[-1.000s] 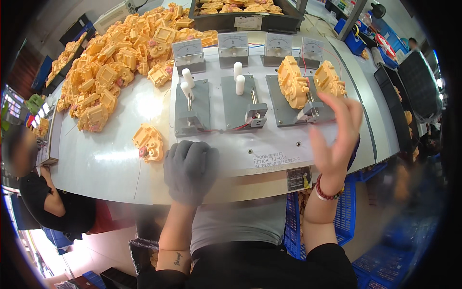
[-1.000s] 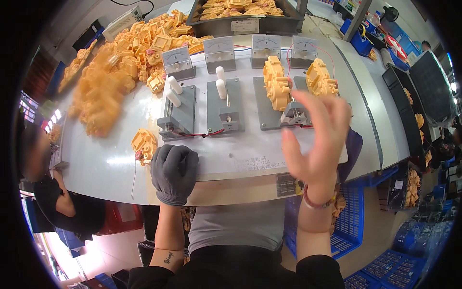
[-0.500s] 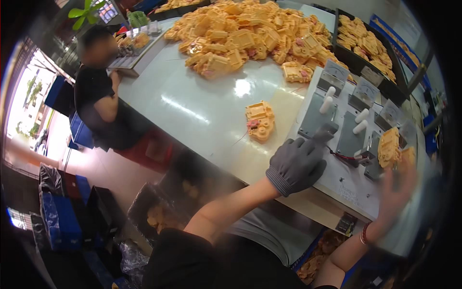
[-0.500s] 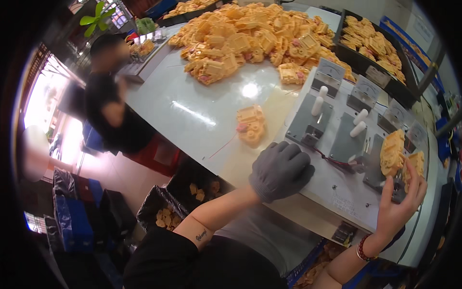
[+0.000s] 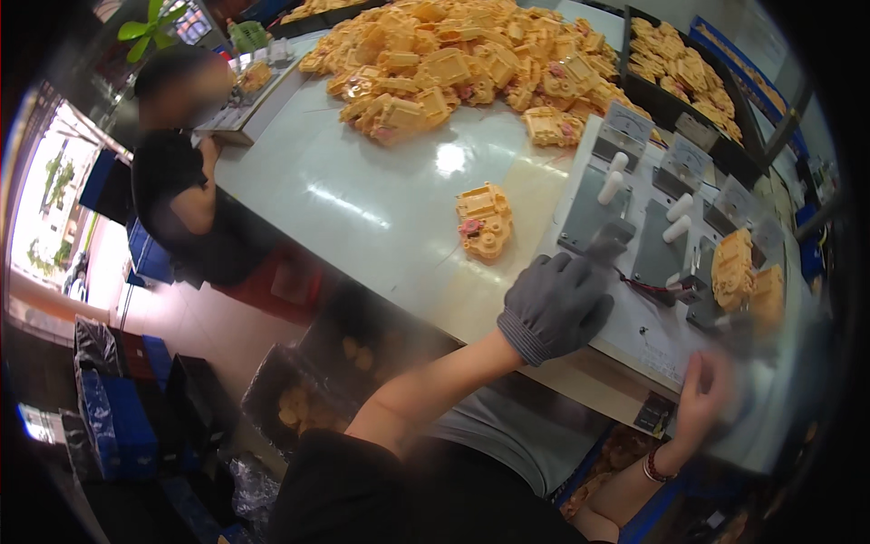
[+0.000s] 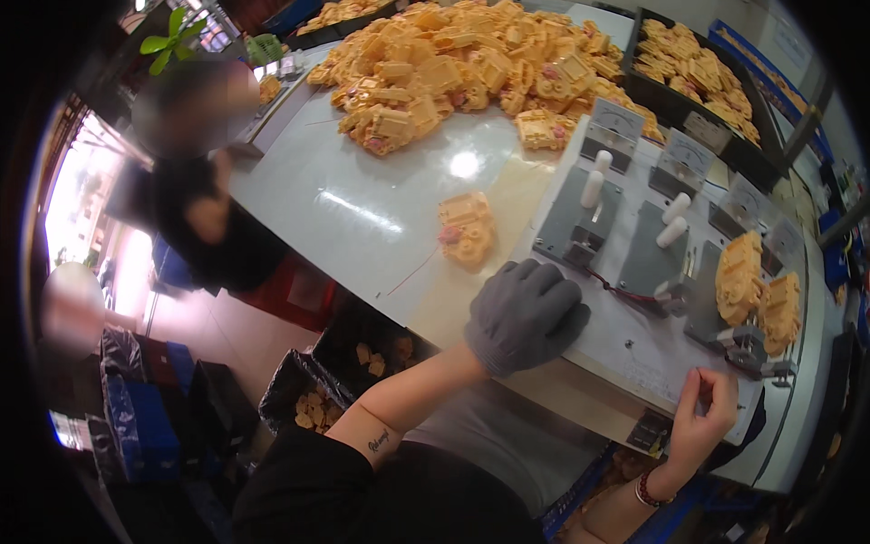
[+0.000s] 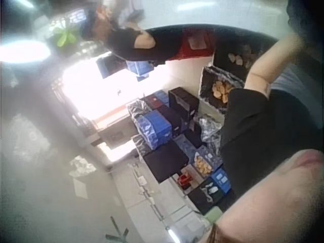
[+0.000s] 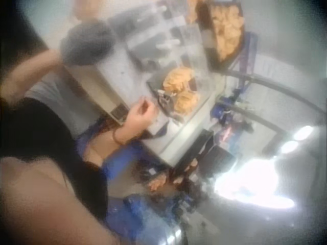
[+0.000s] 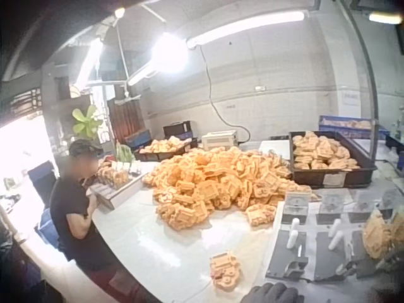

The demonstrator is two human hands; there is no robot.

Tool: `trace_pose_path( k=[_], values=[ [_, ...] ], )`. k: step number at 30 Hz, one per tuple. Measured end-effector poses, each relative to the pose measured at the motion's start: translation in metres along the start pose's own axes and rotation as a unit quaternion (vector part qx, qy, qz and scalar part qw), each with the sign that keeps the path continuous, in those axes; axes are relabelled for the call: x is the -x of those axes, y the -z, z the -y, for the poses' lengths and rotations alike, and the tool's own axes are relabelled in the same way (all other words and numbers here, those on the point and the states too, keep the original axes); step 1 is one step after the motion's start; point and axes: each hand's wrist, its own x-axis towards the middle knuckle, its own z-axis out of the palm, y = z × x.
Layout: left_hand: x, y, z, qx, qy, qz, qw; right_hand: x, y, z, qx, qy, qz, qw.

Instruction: Assembling and testing yellow plastic device components using a specialized electrical assembly jig at a factory workbench.

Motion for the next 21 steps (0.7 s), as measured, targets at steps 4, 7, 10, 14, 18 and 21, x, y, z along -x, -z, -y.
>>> trace_pose_path(
  k=[4, 7, 10, 14, 18, 21],
  values=[
    [-0.002, 0.005, 0.000, -0.035, 0.003, 0.049, 0.998, -0.010, 0.002, 0.012, 0.048, 0.089, 0.010, 0.995],
    [-0.015, 0.022, -0.010, 0.113, 0.048, 0.029, 0.992, -0.013, 0.002, 0.014, -0.018, 0.019, -0.025, 0.999],
    [-0.051, 0.040, -0.028, 0.258, 0.038, 0.029, 0.965, -0.024, -0.002, 0.032, -0.193, 0.009, -0.122, 0.974],
    [-0.141, -0.002, -0.072, 0.135, -0.137, 0.169, 0.967, -0.027, -0.007, 0.030, -0.321, -0.017, -0.078, 0.944],
    [-0.177, -0.068, -0.091, -0.055, -0.122, 0.393, 0.909, -0.021, -0.002, 0.003, -0.264, 0.090, -0.045, 0.959],
    [-0.201, -0.075, -0.095, -0.024, -0.151, 0.451, 0.879, -0.018, 0.001, 0.006, -0.274, 0.077, -0.044, 0.958]
  ],
)
